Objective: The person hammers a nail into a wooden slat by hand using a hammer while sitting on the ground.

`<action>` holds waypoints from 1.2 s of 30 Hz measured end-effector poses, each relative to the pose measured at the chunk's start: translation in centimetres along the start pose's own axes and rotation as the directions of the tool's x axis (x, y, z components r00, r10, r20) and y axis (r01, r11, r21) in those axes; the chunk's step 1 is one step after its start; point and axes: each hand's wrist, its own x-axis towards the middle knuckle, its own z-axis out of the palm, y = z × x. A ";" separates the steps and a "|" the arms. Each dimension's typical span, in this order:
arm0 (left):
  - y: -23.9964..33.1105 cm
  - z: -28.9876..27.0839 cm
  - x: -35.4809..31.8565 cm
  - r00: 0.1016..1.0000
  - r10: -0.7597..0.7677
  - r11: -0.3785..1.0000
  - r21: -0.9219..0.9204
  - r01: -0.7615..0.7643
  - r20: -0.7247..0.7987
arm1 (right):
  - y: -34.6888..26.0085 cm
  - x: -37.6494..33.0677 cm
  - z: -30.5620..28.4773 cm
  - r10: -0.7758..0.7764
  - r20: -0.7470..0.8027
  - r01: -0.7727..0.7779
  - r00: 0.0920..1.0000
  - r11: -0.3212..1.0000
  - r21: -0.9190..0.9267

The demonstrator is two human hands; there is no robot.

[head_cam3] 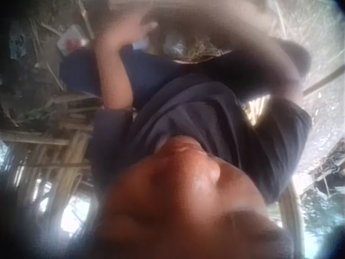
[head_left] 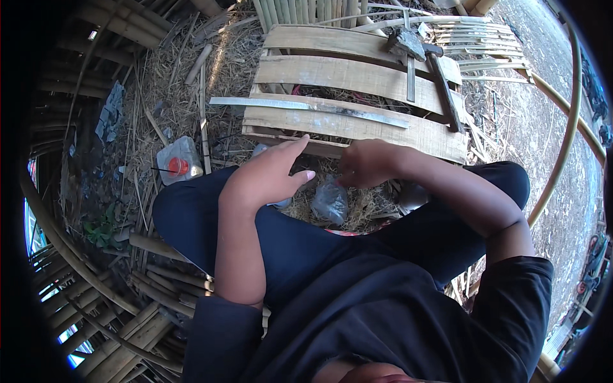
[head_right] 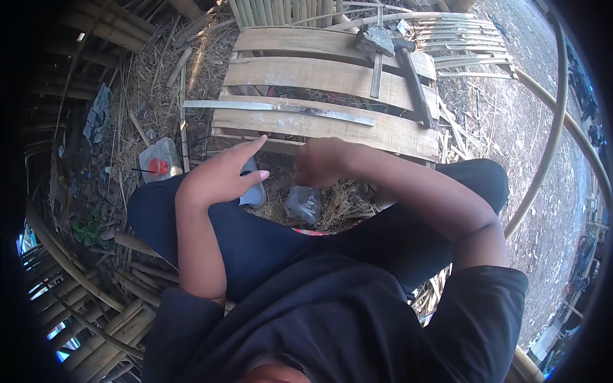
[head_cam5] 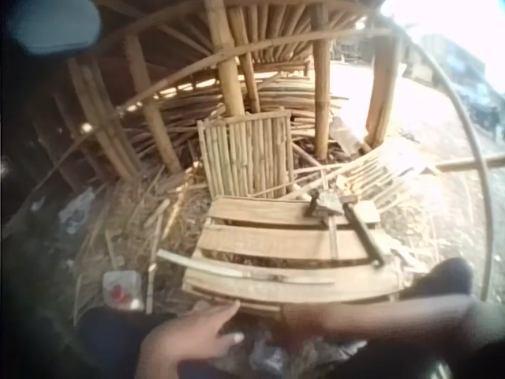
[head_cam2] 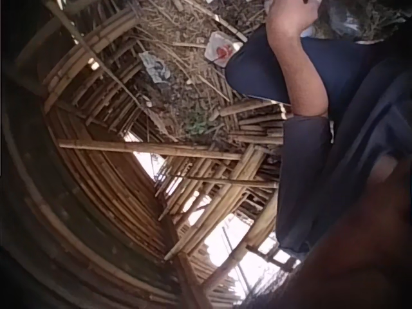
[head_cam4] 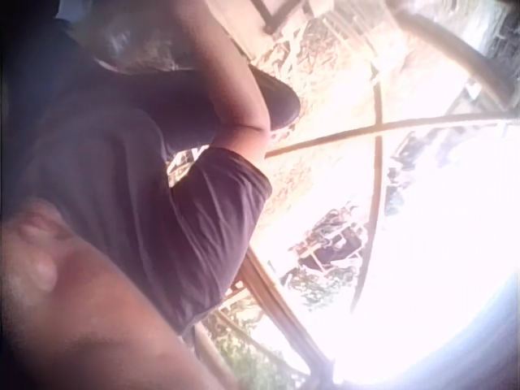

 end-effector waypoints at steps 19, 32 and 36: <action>-0.3 -0.3 -0.8 0.995 -0.099 0.995 -0.008 0.099 0.024 | -0.3 12.2 14.6 0.022 0.311 -0.031 0.950 0.999 0.024; 7.0 -1.2 1.3 0.975 0.110 0.961 -0.229 -0.154 -0.191 | 1.5 -8.3 -9.2 -0.245 -0.213 0.257 0.946 0.966 0.027; 8.0 -0.8 1.9 0.838 0.256 0.938 -0.085 -0.336 -0.482 | 1.8 -10.6 -10.7 -0.120 -0.303 0.095 0.945 0.991 -0.096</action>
